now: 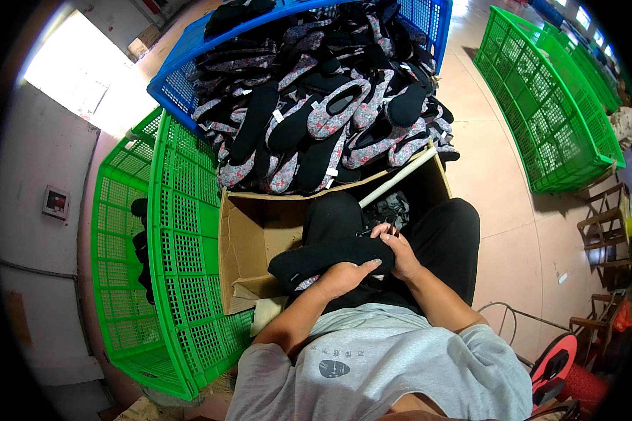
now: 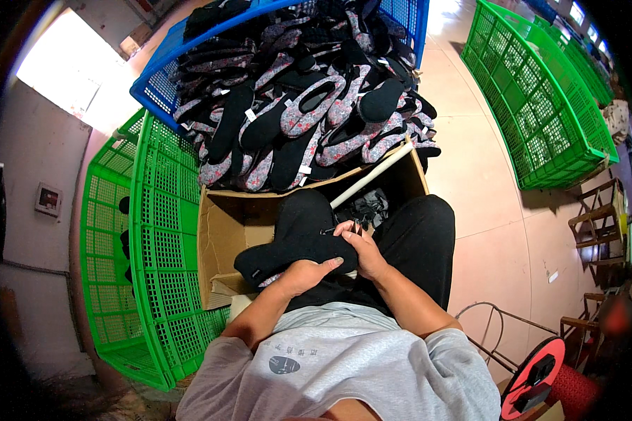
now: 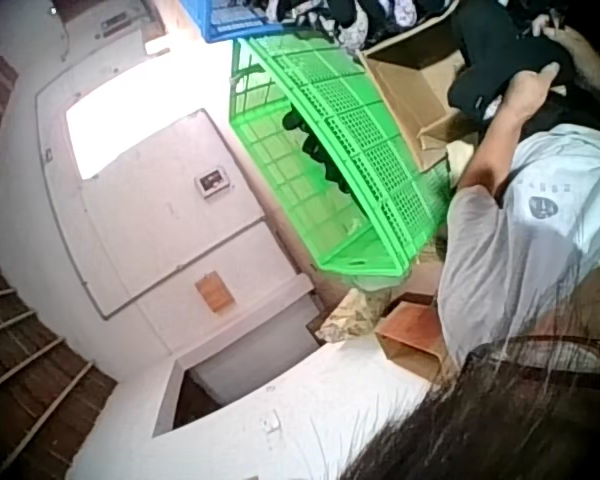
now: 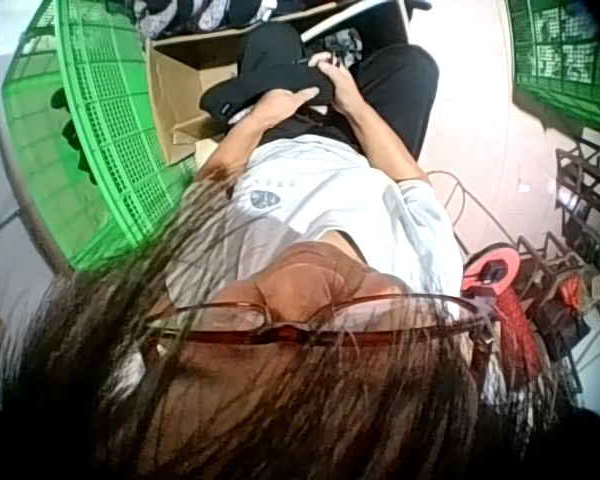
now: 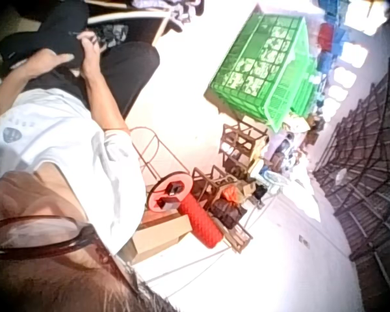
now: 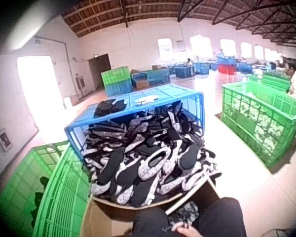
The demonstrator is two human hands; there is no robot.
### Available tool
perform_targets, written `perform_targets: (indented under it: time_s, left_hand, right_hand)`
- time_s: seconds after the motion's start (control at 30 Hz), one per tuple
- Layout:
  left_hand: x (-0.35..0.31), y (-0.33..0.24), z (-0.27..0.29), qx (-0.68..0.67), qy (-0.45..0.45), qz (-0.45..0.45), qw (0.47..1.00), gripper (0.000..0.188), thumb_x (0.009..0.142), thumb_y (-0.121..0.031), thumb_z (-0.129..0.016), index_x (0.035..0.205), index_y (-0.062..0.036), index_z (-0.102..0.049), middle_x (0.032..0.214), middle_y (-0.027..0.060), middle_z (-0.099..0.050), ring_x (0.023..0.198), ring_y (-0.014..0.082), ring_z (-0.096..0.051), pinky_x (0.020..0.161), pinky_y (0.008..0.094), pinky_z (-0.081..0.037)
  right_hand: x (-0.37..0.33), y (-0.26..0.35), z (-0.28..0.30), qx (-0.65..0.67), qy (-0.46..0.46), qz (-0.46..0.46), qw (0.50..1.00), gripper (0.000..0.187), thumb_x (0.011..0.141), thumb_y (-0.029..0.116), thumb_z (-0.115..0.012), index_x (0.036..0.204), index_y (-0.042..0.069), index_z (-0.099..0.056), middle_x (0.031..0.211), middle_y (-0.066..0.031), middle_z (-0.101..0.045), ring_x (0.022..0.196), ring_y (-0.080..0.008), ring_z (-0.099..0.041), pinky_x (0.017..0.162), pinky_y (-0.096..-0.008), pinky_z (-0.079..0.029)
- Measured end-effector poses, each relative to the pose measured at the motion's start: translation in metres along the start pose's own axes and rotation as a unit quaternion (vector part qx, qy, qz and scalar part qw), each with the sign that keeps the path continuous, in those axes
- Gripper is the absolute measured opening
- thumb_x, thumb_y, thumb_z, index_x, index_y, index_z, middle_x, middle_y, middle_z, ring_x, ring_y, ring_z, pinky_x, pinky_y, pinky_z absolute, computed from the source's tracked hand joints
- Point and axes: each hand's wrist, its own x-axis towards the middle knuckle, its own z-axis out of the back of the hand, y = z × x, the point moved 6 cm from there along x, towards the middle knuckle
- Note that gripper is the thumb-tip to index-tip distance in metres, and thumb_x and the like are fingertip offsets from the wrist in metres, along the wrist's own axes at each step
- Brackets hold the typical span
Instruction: The person sits on the floor and sews the insole to the upper of a slipper using a needle and thread. They pull the thread through the fabric repeatedly to secure the parts together. The person handles multiple slippers from a blue crate, sewing them one by one.
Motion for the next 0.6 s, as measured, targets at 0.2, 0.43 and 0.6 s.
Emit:
perform_targets:
  time_s: [0.2,0.43,0.6]
  left_hand:
    - [-0.002,-0.004,0.0,-0.016,0.014,0.003,1.0,0.044,0.093,-0.038,-0.069,0.111,0.0016,-0.069,0.101,0.0074,-0.07,0.089,0.018,-0.062,0.082,0.0292,-0.05]
    - [-0.004,-0.012,0.002,0.012,0.015,0.02,1.0,0.052,0.09,-0.043,-0.071,0.108,0.0047,-0.069,0.1,0.0104,-0.07,0.089,0.0183,-0.062,0.082,0.0293,-0.05]
    - [-0.004,-0.013,0.002,0.007,0.012,0.002,1.0,0.053,0.089,-0.045,-0.071,0.106,0.0052,-0.07,0.098,0.0123,-0.071,0.089,0.019,-0.062,0.082,0.0297,-0.05]
  right_hand:
    - [-0.001,0.0,0.0,-0.006,-0.009,-0.004,1.0,0.021,0.095,0.026,-0.055,0.103,0.008,-0.059,0.101,-0.0022,-0.057,0.095,-0.0121,-0.052,0.09,-0.0275,-0.041]
    - [-0.001,0.001,-0.001,0.0,-0.01,-0.007,1.0,0.021,0.095,0.026,-0.055,0.103,0.008,-0.059,0.1,-0.0025,-0.057,0.095,-0.012,-0.052,0.089,-0.0274,-0.042]
    - [-0.002,0.002,-0.002,-0.005,-0.009,-0.006,1.0,0.021,0.095,0.027,-0.055,0.103,0.008,-0.059,0.1,-0.0024,-0.057,0.094,-0.012,-0.052,0.089,-0.0274,-0.042]
